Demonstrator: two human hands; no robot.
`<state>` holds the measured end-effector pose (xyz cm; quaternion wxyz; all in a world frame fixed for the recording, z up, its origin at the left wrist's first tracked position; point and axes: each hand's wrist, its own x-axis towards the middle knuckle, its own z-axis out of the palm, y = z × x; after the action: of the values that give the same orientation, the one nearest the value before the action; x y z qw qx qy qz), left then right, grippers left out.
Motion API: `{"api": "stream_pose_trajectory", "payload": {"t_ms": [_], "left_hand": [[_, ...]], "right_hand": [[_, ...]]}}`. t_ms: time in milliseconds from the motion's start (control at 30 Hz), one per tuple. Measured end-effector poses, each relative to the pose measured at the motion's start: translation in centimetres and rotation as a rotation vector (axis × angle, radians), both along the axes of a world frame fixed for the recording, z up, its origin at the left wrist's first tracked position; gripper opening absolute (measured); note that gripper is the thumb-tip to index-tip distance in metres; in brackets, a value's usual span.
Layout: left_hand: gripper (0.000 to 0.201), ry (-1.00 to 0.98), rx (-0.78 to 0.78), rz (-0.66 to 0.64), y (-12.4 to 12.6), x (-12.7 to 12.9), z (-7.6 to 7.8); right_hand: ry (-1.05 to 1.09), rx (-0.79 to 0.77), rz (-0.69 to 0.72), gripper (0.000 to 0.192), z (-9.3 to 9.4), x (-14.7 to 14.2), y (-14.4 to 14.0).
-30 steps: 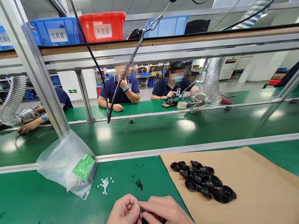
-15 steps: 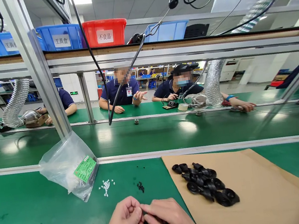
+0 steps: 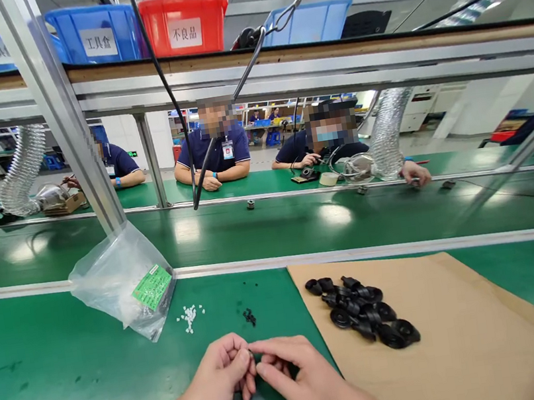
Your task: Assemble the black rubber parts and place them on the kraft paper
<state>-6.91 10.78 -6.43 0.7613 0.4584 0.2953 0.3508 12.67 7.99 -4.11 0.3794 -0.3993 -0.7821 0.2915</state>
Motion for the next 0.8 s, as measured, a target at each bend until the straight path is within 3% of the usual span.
{"api": "stream_pose_trajectory", "payload": {"t_ms": [167, 567, 800], "left_hand": [[0.048, -0.011, -0.003, -0.002, 0.07, 0.01, -0.11], [0.051, 0.000, -0.007, -0.007, -0.08, -0.03, 0.00], [0.050, 0.066, 0.068, -0.033, -0.09, -0.20, -0.75]], "right_hand": [[0.052, -0.060, -0.044, 0.033, -0.51, 0.22, 0.22], [-0.073, 0.128, 0.075, 0.030, 0.21, 0.27, 0.20], [-0.079, 0.108, 0.041, 0.023, 0.25, 0.22, 0.35]]}}
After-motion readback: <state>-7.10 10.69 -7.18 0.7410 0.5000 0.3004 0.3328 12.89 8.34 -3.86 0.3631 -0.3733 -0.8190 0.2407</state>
